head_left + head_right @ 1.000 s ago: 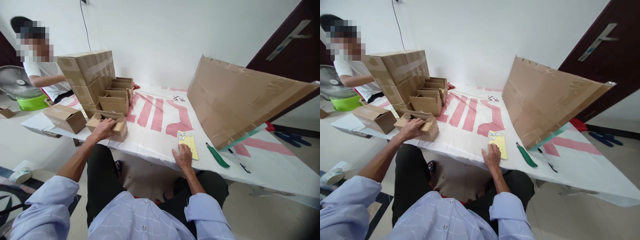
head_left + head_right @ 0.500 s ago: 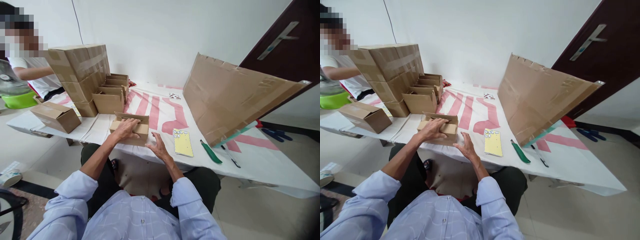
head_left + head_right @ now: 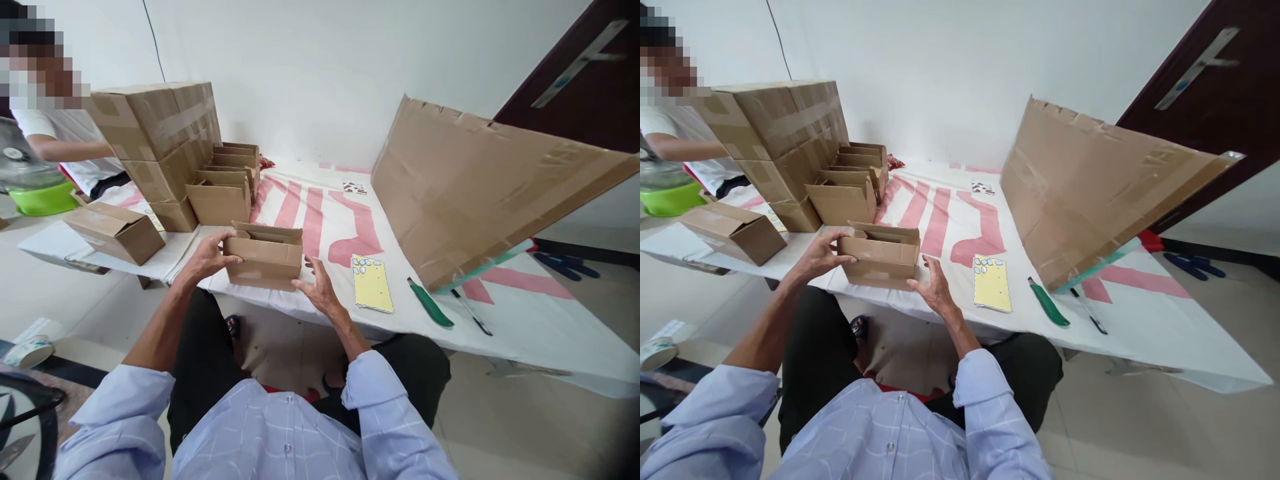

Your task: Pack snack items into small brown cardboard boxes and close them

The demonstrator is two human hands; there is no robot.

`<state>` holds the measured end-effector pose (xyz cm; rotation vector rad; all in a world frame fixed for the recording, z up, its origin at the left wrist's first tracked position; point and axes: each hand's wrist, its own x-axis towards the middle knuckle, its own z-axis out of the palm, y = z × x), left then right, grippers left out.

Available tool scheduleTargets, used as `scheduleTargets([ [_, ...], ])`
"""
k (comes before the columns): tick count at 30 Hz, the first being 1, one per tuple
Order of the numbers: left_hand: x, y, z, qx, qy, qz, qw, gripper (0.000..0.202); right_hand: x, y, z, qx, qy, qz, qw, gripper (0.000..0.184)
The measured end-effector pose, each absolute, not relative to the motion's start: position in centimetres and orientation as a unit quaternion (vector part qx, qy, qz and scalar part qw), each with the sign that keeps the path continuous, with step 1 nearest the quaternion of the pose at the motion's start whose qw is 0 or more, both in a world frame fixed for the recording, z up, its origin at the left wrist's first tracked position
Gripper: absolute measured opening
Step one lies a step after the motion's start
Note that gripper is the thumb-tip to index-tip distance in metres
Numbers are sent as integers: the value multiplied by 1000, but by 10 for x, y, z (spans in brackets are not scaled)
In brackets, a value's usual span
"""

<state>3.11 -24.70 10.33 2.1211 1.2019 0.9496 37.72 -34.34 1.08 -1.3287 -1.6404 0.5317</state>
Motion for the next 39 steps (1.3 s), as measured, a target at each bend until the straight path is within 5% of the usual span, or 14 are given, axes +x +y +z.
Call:
scheduleTargets([
  [5,55,-275,94,787,431,399,189,34,377,-347,42,-521,-670,171,501,68],
  [12,68,-324,85,789,364,469,161,14,389,-364,61,-488,-697,-7,525,12],
  [19,42,-309,101,764,366,425,317,44,397,-380,52,-471,-730,-84,488,22],
  [39,66,-295,116,910,339,230,60,52,391,-396,46,-435,-748,-117,487,29],
])
